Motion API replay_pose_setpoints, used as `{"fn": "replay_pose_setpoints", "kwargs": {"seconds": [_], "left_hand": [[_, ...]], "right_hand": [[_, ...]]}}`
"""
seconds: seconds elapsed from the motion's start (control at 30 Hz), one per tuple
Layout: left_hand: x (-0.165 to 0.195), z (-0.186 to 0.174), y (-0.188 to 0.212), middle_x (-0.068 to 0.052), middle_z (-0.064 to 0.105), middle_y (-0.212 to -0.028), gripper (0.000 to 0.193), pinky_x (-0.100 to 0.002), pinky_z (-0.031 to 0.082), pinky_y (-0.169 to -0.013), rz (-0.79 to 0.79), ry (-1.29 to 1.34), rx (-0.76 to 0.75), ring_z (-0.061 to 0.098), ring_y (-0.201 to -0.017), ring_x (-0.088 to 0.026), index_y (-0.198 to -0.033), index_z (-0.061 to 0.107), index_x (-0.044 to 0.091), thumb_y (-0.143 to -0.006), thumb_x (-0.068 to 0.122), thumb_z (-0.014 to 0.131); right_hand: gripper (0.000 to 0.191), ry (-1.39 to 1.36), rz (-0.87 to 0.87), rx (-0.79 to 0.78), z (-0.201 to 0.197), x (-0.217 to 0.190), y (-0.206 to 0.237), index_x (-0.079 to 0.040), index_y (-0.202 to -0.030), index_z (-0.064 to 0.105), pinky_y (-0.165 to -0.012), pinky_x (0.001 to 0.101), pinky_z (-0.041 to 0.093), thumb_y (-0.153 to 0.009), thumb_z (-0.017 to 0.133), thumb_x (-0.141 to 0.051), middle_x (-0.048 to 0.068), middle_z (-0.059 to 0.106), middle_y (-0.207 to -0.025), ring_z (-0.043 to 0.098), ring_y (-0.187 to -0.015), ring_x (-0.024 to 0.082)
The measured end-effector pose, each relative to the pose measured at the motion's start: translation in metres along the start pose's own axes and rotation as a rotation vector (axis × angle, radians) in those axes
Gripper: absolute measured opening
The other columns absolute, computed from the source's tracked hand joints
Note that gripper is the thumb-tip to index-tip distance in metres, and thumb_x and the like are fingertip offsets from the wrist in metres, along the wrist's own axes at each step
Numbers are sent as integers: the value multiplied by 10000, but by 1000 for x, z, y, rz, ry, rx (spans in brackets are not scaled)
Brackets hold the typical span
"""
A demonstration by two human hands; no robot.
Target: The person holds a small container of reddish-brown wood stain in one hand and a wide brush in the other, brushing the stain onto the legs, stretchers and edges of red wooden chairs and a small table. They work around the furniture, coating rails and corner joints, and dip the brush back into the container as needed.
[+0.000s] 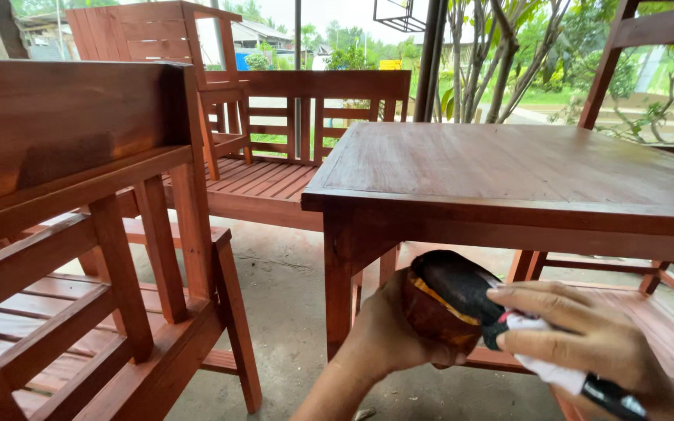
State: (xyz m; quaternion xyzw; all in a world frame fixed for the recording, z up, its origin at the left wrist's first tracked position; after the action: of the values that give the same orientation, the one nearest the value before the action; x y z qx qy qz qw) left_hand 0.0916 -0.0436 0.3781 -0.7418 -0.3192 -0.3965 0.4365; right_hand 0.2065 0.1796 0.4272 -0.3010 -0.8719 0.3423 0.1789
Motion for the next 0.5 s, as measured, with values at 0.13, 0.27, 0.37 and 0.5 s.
{"fn": "replay_pose_setpoints", "kwargs": {"seconds": [0.13,0.27,0.37,0.5], "left_hand": [[-2,-14,10,-53,765,-1198,1060,-303,600,-951,-55,183,6,737,-1113,-163,-1346,568,24,-411,316,972],[-14,-17,6,-44,764,-1192,1060,-308,603,-937,-85,156,13,740,-1095,-162,-1338,571,36,-392,294,975],[-30,-10,8,-35,759,-1190,1072,-298,593,-952,-111,207,-31,729,-1092,-159,-1338,558,27,-383,284,974],[-52,-9,9,-50,739,-1171,1058,-297,572,-967,-204,159,-63,713,-1080,-170,-1316,548,-14,-392,277,972]], "right_hand": [[230,-144,199,268,7,-8,-10,-128,-1020,687,-870,354,623,-812,772,-83,126,739,-1307,769,-1080,251],[241,-125,242,488,28,-15,-15,-183,-977,696,-766,295,618,-802,814,-66,111,748,-1298,793,-1029,205],[339,-34,-108,212,38,-13,-40,-158,-1005,692,-908,423,609,-696,737,-26,177,656,-1345,678,-1220,333],[243,111,-274,151,71,-22,-83,-147,-966,680,-904,427,613,-752,789,-186,174,636,-1311,657,-1215,376]]}}
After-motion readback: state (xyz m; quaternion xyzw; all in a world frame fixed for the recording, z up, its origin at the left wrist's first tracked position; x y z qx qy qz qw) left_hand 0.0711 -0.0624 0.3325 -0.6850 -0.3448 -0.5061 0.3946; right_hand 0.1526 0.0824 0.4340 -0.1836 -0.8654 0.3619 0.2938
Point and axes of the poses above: each hand's wrist, its own y-axis away from the middle knuckle, its own z-axis out of the palm, x = y × z, the point moved 3 cm from there along -y, towards the middle knuckle
